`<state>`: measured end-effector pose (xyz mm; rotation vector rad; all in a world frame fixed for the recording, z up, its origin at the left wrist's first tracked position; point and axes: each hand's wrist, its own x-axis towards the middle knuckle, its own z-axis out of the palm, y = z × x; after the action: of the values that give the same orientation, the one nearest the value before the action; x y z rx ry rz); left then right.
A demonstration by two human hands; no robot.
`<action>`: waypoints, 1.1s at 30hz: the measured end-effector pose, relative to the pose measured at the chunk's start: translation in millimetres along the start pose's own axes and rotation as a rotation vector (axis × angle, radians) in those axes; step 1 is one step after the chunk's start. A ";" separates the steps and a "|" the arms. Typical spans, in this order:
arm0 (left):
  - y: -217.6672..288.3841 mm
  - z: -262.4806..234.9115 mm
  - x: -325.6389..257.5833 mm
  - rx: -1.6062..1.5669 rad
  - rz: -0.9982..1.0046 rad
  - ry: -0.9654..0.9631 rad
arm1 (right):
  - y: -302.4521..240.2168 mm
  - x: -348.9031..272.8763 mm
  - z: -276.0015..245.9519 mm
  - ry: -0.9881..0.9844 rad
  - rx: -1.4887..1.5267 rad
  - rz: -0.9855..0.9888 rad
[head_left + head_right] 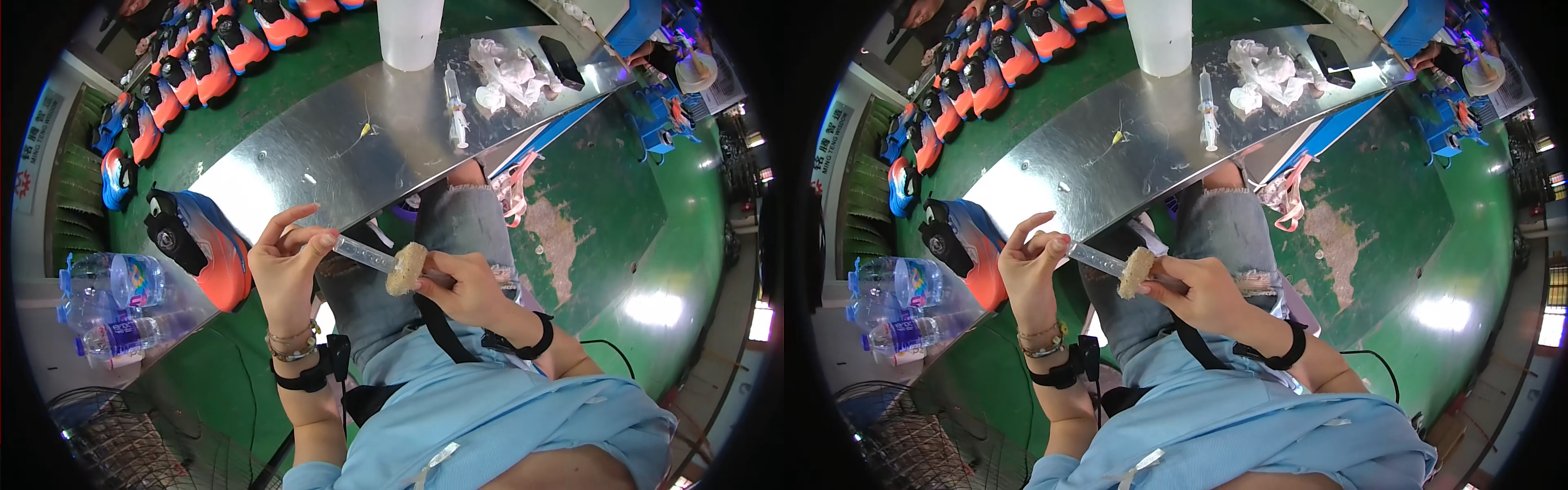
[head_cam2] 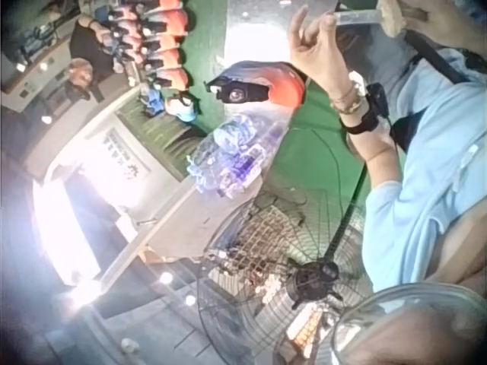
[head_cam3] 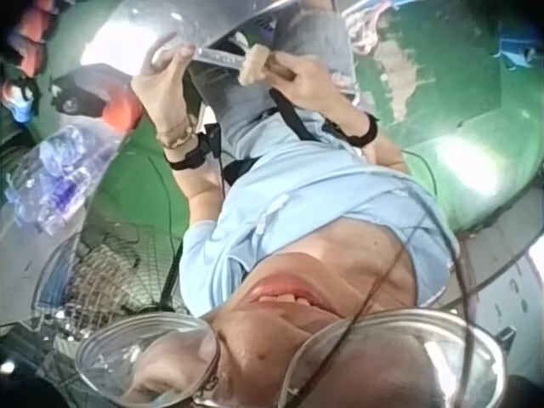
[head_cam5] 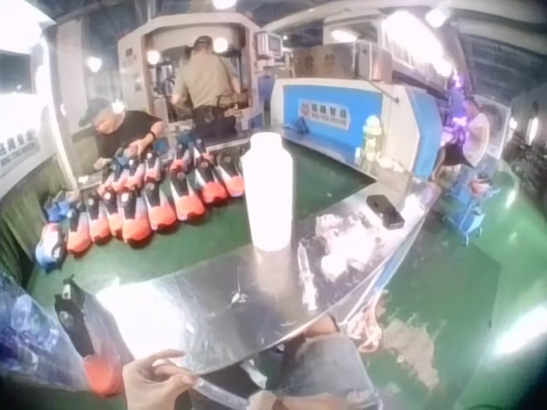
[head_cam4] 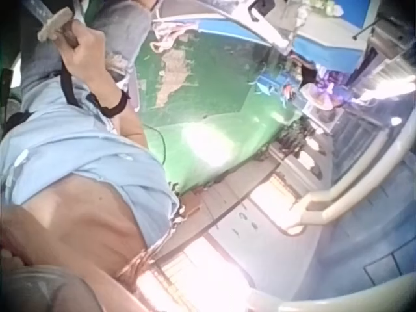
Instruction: Cleaning and preparing small shoe components using a syringe and a cloth in a factory setting.
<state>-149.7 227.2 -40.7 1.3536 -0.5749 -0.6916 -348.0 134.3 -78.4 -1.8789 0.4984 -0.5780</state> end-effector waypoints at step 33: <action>-41.3 50.0 126.4 1.055 0.371 -0.190 | 66.1 28.8 -56.8 0.087 -0.067 0.233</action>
<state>-105.2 97.3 -77.4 2.0630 -1.4248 -0.1743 -364.0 52.6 -116.9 -1.8312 0.7909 -0.4939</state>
